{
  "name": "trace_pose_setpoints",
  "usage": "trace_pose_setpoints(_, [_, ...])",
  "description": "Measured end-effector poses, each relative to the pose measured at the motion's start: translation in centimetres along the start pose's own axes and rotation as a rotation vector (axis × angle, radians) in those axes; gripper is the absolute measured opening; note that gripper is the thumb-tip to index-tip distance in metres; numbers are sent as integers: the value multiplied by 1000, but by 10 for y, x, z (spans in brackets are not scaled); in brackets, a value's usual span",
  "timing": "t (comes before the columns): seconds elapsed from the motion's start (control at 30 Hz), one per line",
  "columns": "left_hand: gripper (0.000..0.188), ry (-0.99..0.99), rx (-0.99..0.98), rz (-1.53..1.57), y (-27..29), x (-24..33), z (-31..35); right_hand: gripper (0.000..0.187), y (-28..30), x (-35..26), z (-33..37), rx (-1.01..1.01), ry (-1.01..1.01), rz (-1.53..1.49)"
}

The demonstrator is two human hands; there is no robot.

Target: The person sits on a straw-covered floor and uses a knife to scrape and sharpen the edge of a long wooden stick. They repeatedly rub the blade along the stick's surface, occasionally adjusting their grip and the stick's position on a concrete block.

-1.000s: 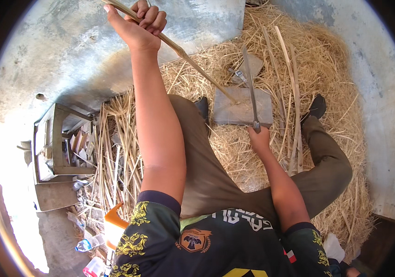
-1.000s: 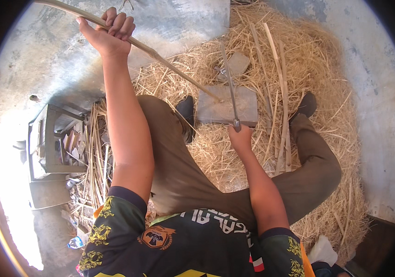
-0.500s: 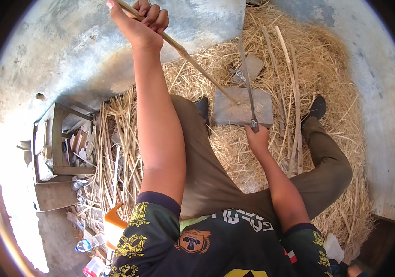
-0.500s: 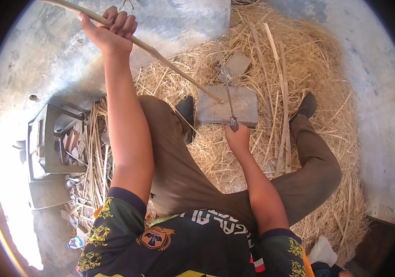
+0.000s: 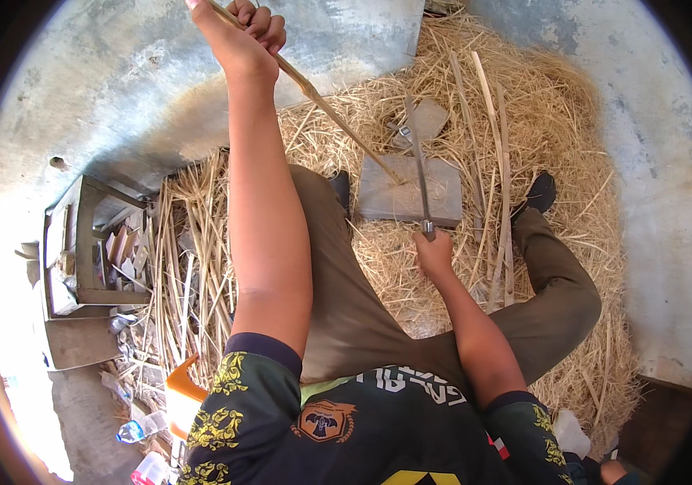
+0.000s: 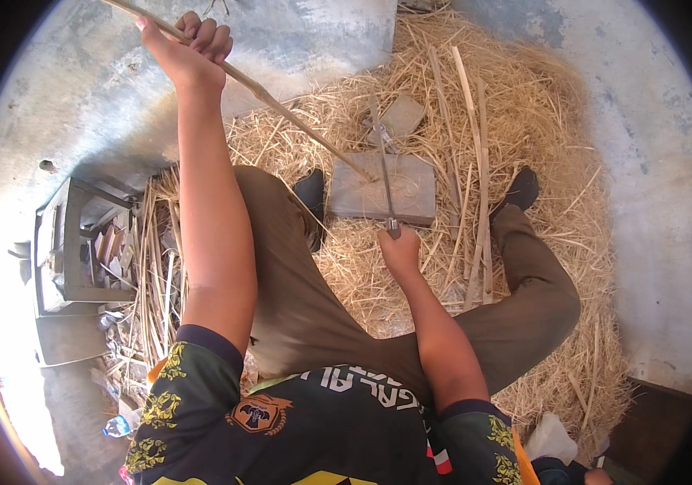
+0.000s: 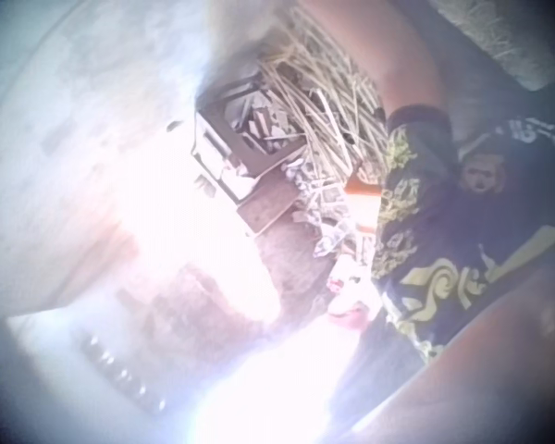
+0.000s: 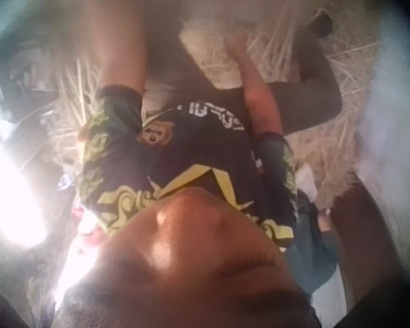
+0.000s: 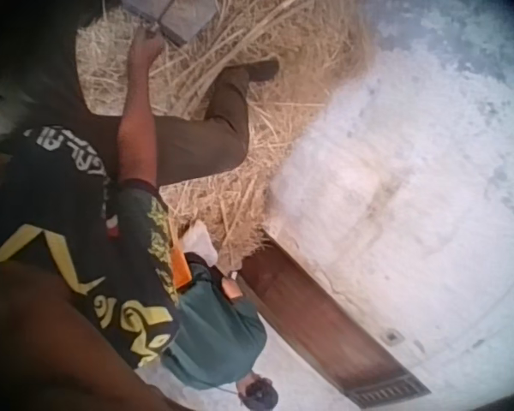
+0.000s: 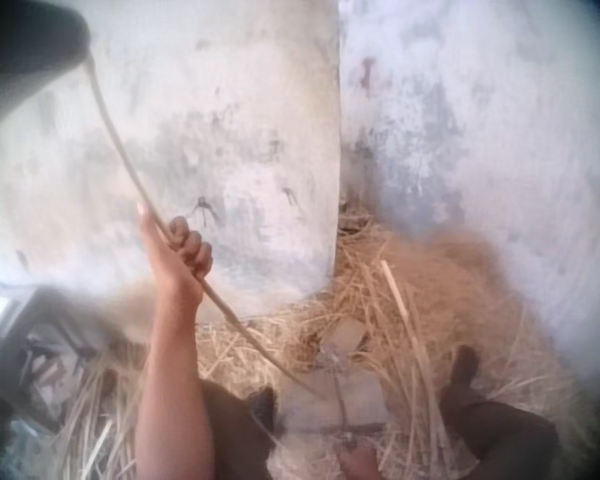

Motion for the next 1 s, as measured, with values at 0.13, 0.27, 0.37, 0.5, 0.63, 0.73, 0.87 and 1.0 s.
trace_pose_setpoints(0.13, [69,5,76,79,0,-7,-5,29,3,-22,0,74,109,98])
trace_pose_setpoints(0.27, [69,24,88,93,-10,-9,-6,32,4,17,-8,-12,-178,487])
trace_pose_setpoints(0.37, [69,-17,139,-5,-5,-7,-5,37,15,36,-7,59,-165,432])
trace_pose_setpoints(0.5, [69,-26,100,36,3,-10,-8,32,16,1,-14,64,-27,237])
trace_pose_setpoints(0.63, [68,-20,65,45,-5,-10,-9,27,5,-9,-13,100,78,73])
trace_pose_setpoints(0.73, [66,-30,138,19,-8,-8,-5,28,1,-1,2,3,-159,128])
trace_pose_setpoints(0.87, [65,-47,104,16,-15,-14,-10,30,3,41,-9,-29,-264,268])
trace_pose_setpoints(1.0, [64,-76,152,4,-6,-11,-9,32,9,-23,1,1,-42,203])
Point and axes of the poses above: each hand's wrist, its own z-axis away from the middle knuckle, its own y-axis out of the back of the hand, x = y × z, the point moved 3 cm from there along -z, towards the middle knuckle, and after that the axes turned 12 degrees about -x, right-handed, at the moved point
